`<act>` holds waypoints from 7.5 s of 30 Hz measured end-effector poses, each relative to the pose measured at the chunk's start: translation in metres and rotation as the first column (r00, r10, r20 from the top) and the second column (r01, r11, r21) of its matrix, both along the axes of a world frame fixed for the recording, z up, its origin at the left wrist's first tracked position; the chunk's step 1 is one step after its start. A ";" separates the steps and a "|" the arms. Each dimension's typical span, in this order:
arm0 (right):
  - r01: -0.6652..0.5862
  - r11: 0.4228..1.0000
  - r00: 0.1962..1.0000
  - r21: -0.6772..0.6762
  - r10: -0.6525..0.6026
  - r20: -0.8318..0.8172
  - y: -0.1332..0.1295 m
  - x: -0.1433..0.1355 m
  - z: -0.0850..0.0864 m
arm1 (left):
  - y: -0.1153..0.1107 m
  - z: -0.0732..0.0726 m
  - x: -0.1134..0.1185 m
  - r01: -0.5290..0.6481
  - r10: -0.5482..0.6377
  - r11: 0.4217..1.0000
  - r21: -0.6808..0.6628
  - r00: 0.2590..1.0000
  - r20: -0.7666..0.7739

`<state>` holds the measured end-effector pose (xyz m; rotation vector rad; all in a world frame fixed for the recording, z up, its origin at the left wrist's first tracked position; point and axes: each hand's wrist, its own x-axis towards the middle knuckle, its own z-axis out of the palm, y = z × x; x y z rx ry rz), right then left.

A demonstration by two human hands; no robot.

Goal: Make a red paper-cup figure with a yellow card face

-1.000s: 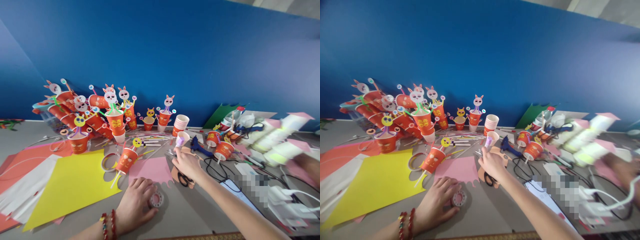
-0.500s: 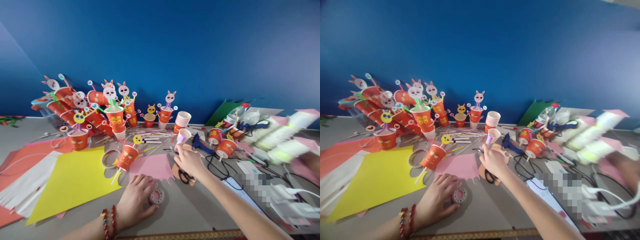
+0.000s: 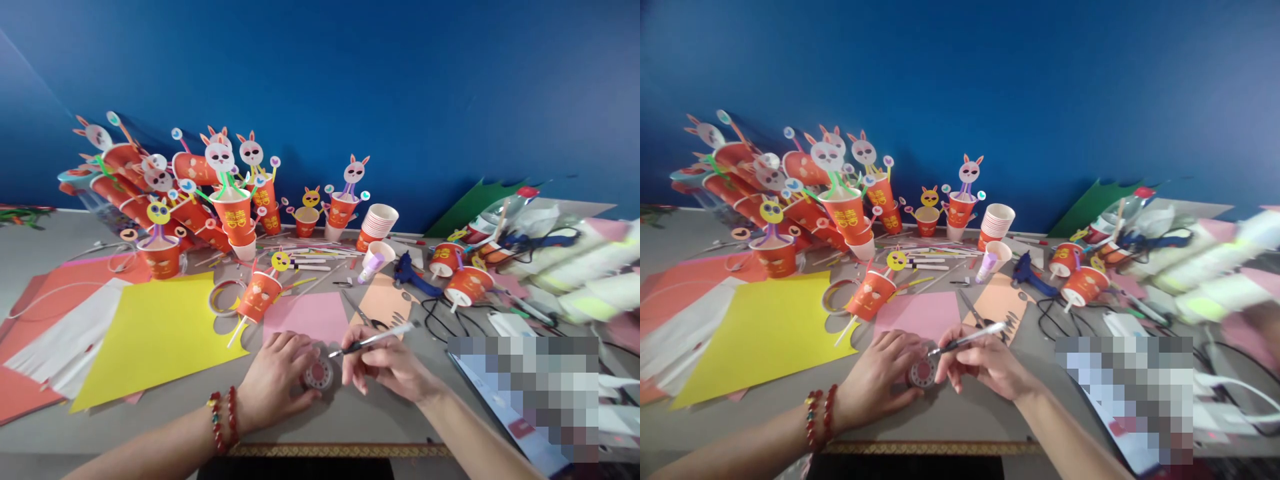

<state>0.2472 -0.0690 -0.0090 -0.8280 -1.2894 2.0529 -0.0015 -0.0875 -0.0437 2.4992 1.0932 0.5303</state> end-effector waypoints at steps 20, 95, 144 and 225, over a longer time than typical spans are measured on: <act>-0.128 0.725 0.780 0.677 -0.348 0.520 -0.020 -0.032 -0.017 | 0.003 0.004 0.001 0.020 -0.020 1.000 -0.018 1.000 -0.005; -0.107 0.668 0.800 0.736 -0.382 0.462 -0.020 -0.035 -0.024 | 0.002 0.003 0.000 0.025 -0.023 0.998 -0.063 0.999 0.032; -0.611 0.530 0.609 0.588 -0.159 0.777 0.022 -0.051 0.008 | 0.001 -0.010 -0.002 -0.013 0.011 0.999 0.031 0.999 0.049; -0.596 0.289 0.681 0.749 -0.312 0.662 -0.010 -0.038 0.002 | 0.006 -0.019 -0.003 -0.014 0.019 1.000 -0.024 0.977 0.213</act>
